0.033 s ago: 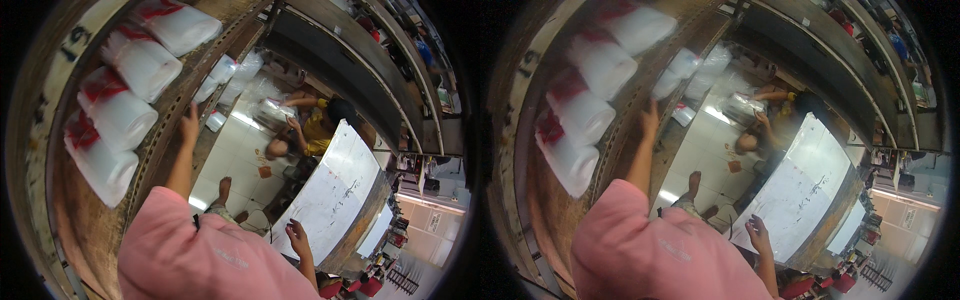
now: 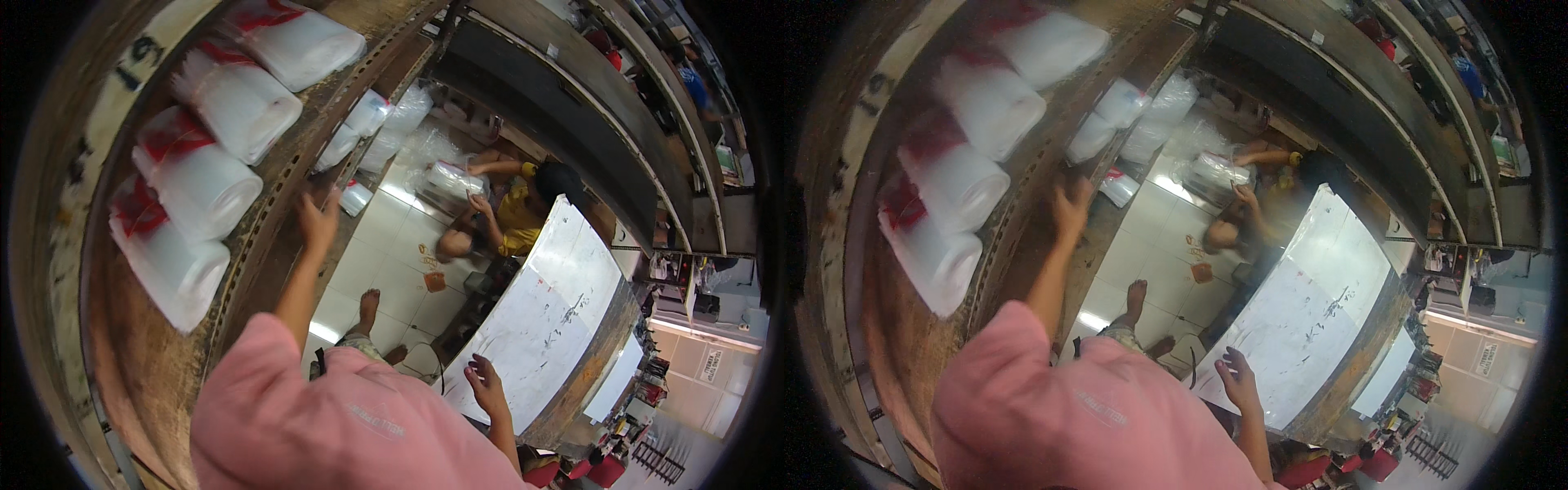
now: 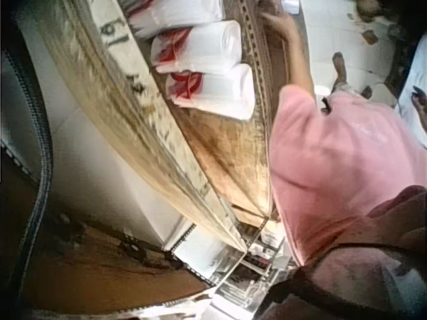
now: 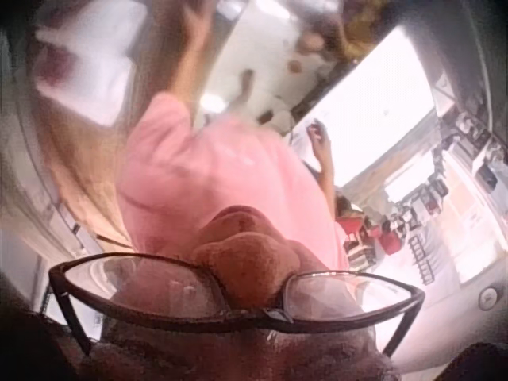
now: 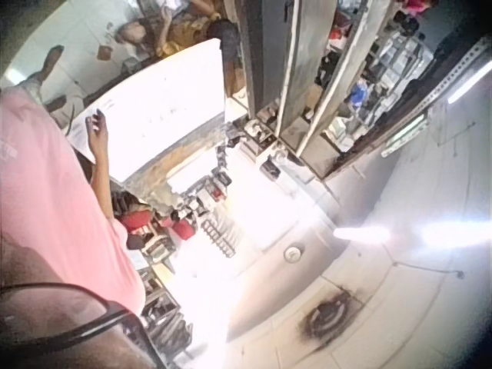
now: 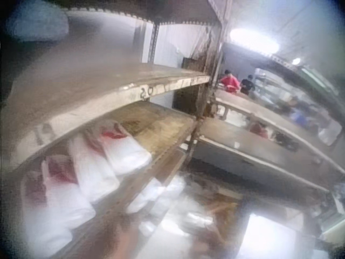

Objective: The person counts and bundles stacks of printed plastic bags on a table, rolls a stack into a cylinder, and places it onto a wooden shelf.

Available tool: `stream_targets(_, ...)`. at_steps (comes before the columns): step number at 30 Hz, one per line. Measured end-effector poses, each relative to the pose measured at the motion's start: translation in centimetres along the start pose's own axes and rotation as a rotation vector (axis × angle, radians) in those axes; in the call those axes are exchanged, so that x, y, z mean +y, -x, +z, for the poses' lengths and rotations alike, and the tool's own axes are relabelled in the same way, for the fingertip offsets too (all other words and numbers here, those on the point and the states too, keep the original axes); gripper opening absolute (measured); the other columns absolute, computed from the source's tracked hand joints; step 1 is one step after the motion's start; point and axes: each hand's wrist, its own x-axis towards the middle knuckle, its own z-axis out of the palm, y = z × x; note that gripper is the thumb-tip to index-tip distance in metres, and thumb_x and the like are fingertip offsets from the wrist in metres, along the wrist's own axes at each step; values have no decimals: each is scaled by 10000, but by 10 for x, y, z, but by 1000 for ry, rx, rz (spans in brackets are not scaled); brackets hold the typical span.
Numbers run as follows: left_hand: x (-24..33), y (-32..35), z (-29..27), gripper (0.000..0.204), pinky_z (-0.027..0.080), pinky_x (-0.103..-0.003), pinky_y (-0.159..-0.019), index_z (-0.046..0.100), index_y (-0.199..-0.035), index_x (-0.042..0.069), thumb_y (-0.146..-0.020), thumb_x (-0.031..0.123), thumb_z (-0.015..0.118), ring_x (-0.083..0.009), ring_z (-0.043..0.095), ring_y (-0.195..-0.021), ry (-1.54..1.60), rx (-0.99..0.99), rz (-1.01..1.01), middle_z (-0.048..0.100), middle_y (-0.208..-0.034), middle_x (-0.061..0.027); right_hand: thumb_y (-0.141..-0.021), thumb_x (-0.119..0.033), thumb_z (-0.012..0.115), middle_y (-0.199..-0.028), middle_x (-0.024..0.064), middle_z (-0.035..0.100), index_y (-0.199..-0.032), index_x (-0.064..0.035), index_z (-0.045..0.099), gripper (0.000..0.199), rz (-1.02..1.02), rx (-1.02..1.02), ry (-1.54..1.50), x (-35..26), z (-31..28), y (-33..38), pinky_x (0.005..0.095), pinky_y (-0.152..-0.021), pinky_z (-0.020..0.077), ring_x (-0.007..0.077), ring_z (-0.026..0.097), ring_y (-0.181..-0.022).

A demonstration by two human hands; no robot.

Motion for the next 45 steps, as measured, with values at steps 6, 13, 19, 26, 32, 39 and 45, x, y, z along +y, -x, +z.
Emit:
stream_targets(6, 118, 150, -225, 322, 562, -324, -862, 753, -1095, 5, -840, 174, 855, -178, 723, -929, 197, -884, 133, 770, -975, -113, -976, -363, 713, -1305, 201, 675, -1425, -6, 546, 597, -218, -125, 62, -24, 4, -32, 430, -954, 545, 318, 681, -1164)
stream_targets(13, 110, 37, -410, 430, 535, -324, -850, 721, -1144, 0, -966, 391, 728, -169, 694, -904, -112, 621, 26, 767, -1005, -107, -1001, -313, 700, -1270, 195, 683, -1416, -25, 570, 521, -362, -177, 122, -37, 11, -42, 402, -967, 540, 270, 668, -1169)
stream_targets(19, 66, -39, -441, 455, 533, -349, -887, 692, -1188, 8, -958, 398, 734, -196, 689, -947, -191, -5, -304, 752, -1058, -115, -1006, -315, 695, -1272, 196, 683, -1408, -14, 566, 519, -417, -225, 92, -27, 8, -22, 392, -977, 528, 275, 672, -1154)
stream_targets(26, 71, -77, -417, 492, 531, -379, -930, 659, -1241, 18, -948, 406, 741, -228, 684, -998, -232, -350, -426, 734, -1120, -124, -1014, -282, 678, -1234, 185, 695, -1401, 16, 565, 502, -355, -122, -25, 35, -10, -5, 370, -973, 520, 252, 673, -1118)
stream_targets(32, 74, -94, -404, 530, 528, -405, -967, 630, -1285, 27, -940, 412, 747, -256, 680, -1041, -92, -409, -436, 719, -1173, -132, -1016, -312, 663, -1177, 169, 709, -1379, 27, 587, 503, -298, -149, -139, 64, -4, 5, 364, -937, 524, 241, 671, -1049)
stream_targets(39, -6, -54, -414, 580, 526, -434, -1009, 597, -1338, 37, -931, 420, 754, -288, 675, -1091, 767, -196, -274, 701, -1235, -142, -987, -405, 684, -1250, 226, 693, -1361, 22, 608, 573, -389, -207, -128, 55, 14, 3, 410, -1000, 506, 323, 664, -1153)
stream_targets(45, -45, 2, -400, 627, 524, -460, -1046, 568, -1382, 46, -923, 427, 760, -315, 670, -1134, 1311, -49, 2, 686, -1288, -150, -1011, -336, 671, -1099, 88, 707, -1363, -18, 616, 477, -414, -215, -72, 66, 7, 13, 310, -802, 500, 161, 633, -986)
